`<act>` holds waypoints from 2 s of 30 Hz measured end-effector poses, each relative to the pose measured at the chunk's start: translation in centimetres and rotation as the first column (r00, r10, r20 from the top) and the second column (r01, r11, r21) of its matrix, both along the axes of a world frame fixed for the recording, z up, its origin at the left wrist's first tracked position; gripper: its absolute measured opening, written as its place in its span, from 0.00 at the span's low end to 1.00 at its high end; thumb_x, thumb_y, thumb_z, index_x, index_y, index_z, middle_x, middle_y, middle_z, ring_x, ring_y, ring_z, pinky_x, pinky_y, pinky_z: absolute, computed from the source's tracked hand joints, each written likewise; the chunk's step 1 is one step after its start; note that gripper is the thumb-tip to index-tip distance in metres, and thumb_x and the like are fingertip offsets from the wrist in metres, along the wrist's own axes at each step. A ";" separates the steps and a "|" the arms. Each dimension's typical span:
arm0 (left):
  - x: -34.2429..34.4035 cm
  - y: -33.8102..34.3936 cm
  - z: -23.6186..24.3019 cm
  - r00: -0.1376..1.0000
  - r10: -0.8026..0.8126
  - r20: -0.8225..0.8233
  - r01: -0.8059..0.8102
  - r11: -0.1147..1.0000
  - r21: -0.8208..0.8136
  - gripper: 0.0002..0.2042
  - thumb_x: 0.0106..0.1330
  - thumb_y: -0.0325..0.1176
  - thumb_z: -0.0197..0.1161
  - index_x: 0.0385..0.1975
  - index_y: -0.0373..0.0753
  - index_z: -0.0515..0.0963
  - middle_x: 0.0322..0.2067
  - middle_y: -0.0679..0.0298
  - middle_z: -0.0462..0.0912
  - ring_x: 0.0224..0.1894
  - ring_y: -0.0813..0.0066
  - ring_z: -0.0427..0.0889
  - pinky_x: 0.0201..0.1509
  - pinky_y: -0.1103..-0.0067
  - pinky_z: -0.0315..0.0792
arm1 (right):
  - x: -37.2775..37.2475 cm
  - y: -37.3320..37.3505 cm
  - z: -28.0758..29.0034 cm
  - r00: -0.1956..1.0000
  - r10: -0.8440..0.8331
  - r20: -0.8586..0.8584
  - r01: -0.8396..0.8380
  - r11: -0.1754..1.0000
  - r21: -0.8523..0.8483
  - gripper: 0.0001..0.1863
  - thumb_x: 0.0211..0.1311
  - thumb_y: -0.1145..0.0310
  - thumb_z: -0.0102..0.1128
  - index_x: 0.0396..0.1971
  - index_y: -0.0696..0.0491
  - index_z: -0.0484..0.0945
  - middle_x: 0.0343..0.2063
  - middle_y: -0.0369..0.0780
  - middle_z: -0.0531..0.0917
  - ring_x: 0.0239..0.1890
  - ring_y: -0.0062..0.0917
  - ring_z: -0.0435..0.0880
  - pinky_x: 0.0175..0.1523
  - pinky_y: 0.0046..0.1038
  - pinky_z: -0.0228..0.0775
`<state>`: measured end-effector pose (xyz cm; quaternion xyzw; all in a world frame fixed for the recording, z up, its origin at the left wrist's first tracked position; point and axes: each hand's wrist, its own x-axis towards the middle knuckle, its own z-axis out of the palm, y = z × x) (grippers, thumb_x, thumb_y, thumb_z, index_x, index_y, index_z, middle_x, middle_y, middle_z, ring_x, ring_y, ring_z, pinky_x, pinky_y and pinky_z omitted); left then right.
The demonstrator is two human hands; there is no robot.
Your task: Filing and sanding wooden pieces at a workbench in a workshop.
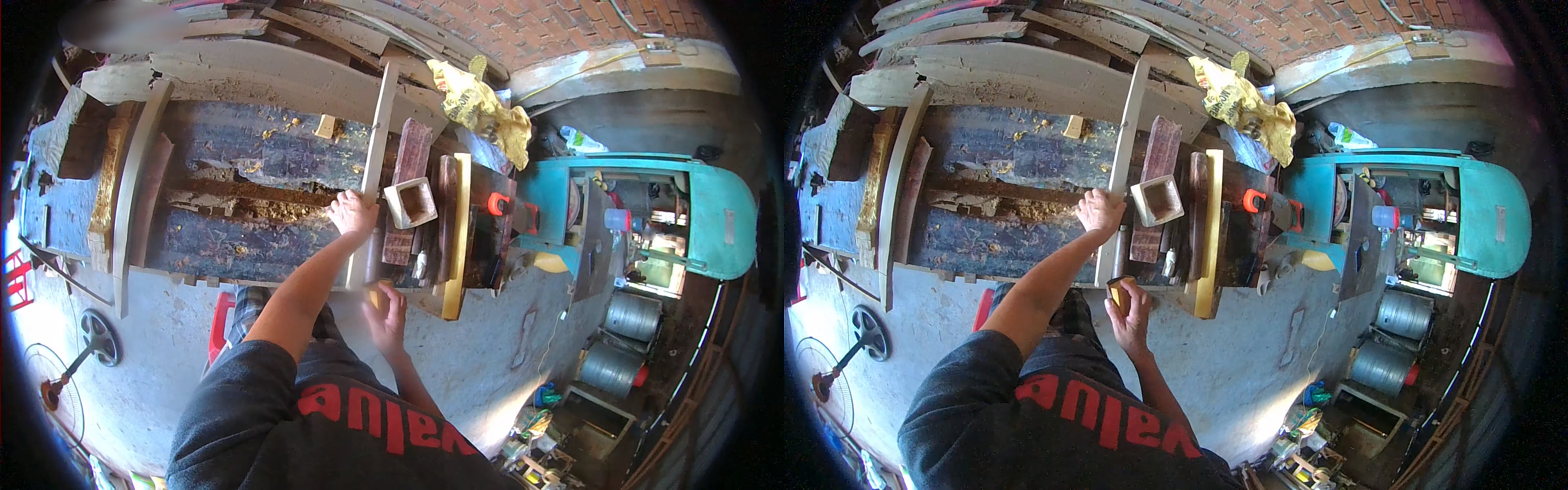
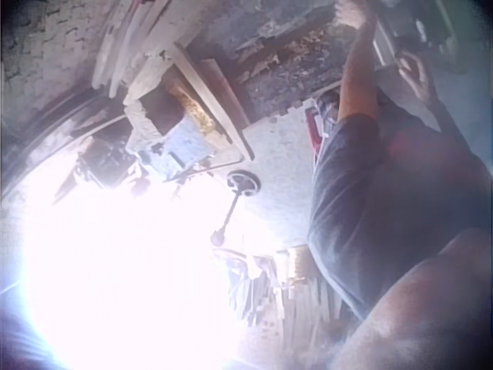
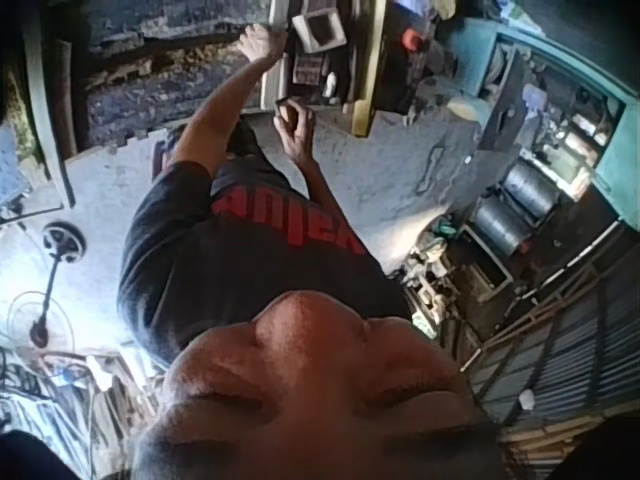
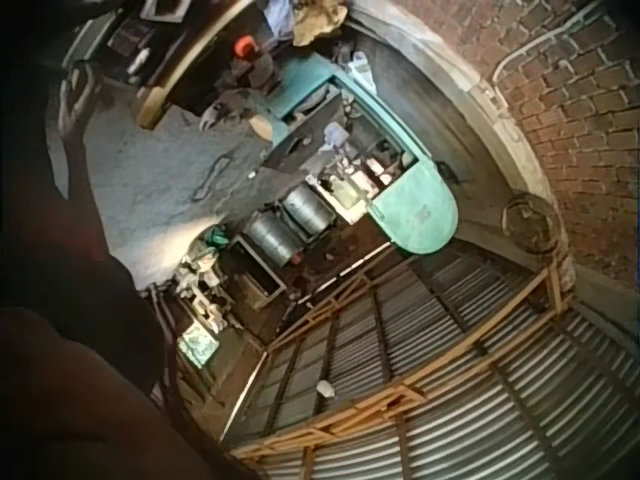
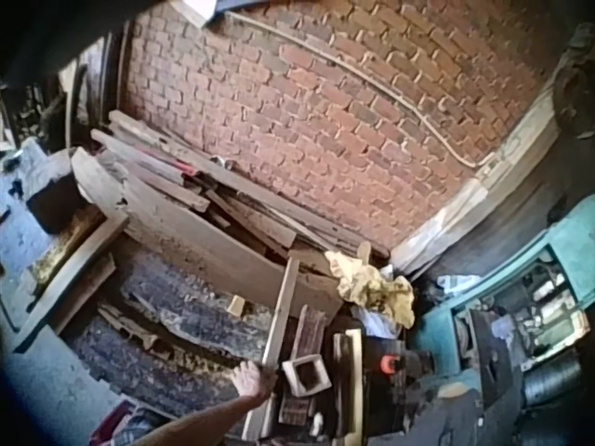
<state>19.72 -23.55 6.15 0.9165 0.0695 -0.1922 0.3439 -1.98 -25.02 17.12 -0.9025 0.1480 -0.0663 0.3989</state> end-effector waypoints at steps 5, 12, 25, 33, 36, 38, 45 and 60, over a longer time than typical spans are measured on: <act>0.7 0.5 -2.0 0.985 0.154 0.083 -0.129 0.958 -0.256 0.17 0.52 0.32 0.65 0.39 0.36 0.67 0.38 0.48 0.75 0.42 0.46 0.76 0.46 0.57 0.71 | 0.0 -3.9 -0.3 1.000 0.030 -0.003 -0.030 0.998 -0.063 0.26 0.58 0.67 0.65 0.56 0.52 0.68 0.48 0.47 0.71 0.51 0.40 0.70 0.56 0.39 0.61; -0.1 7.5 -1.5 0.992 0.107 0.061 -0.066 0.880 -0.471 0.17 0.57 0.27 0.62 0.41 0.41 0.61 0.30 0.52 0.78 0.31 0.57 0.80 0.39 0.66 0.74 | 1.6 -9.6 -1.1 0.996 -0.079 0.031 0.083 0.980 -0.179 0.28 0.56 0.62 0.67 0.55 0.50 0.69 0.46 0.47 0.71 0.51 0.42 0.69 0.56 0.42 0.60; -4.2 20.2 0.2 0.933 -0.133 0.336 0.149 0.989 -0.022 0.20 0.63 0.41 0.64 0.50 0.37 0.70 0.45 0.50 0.74 0.44 0.48 0.75 0.47 0.61 0.71 | 3.4 -18.3 -3.6 0.953 -0.299 0.055 0.300 0.894 -0.333 0.33 0.56 0.56 0.67 0.60 0.48 0.65 0.42 0.49 0.72 0.48 0.44 0.70 0.55 0.45 0.59; -4.8 20.5 -0.6 0.894 -0.176 0.412 0.058 0.957 0.283 0.25 0.56 0.35 0.68 0.53 0.48 0.69 0.46 0.57 0.72 0.46 0.50 0.72 0.47 0.57 0.68 | 4.1 -20.8 -3.8 0.955 -0.298 0.002 0.265 0.848 -0.460 0.35 0.48 0.59 0.73 0.57 0.46 0.67 0.43 0.50 0.72 0.49 0.47 0.70 0.54 0.46 0.62; -5.1 20.4 -1.1 0.909 -0.158 0.385 0.046 0.958 0.284 0.24 0.58 0.37 0.66 0.55 0.49 0.68 0.48 0.57 0.71 0.49 0.50 0.70 0.49 0.57 0.67 | 6.0 -21.8 -4.3 0.949 -0.313 0.044 0.294 0.823 -0.485 0.35 0.48 0.60 0.72 0.57 0.44 0.67 0.44 0.52 0.71 0.50 0.49 0.69 0.56 0.48 0.62; -5.3 20.5 -1.3 0.880 -0.157 0.449 0.037 0.964 0.265 0.24 0.60 0.40 0.63 0.57 0.50 0.68 0.50 0.57 0.70 0.51 0.50 0.68 0.52 0.57 0.66 | 7.8 -22.5 -4.6 0.947 -0.317 0.051 0.300 0.818 -0.491 0.35 0.48 0.60 0.72 0.58 0.44 0.66 0.44 0.52 0.71 0.50 0.49 0.69 0.56 0.48 0.62; -5.6 19.9 -1.0 0.893 -0.138 0.428 -0.004 0.949 0.316 0.24 0.61 0.43 0.63 0.57 0.47 0.68 0.50 0.58 0.70 0.51 0.53 0.68 0.54 0.59 0.65 | 12.0 -21.8 -3.2 0.923 -0.331 -0.198 0.157 0.792 -0.590 0.36 0.54 0.51 0.66 0.63 0.42 0.63 0.58 0.55 0.64 0.57 0.53 0.65 0.59 0.55 0.57; -5.3 20.3 -0.8 0.914 -0.020 0.405 -0.054 0.984 0.169 0.23 0.57 0.47 0.66 0.51 0.48 0.74 0.48 0.60 0.72 0.51 0.55 0.69 0.52 0.61 0.64 | 7.0 -12.7 -8.1 0.908 -0.281 -0.310 0.045 0.803 -0.595 0.15 0.66 0.65 0.52 0.44 0.60 0.68 0.41 0.56 0.72 0.46 0.51 0.75 0.51 0.46 0.70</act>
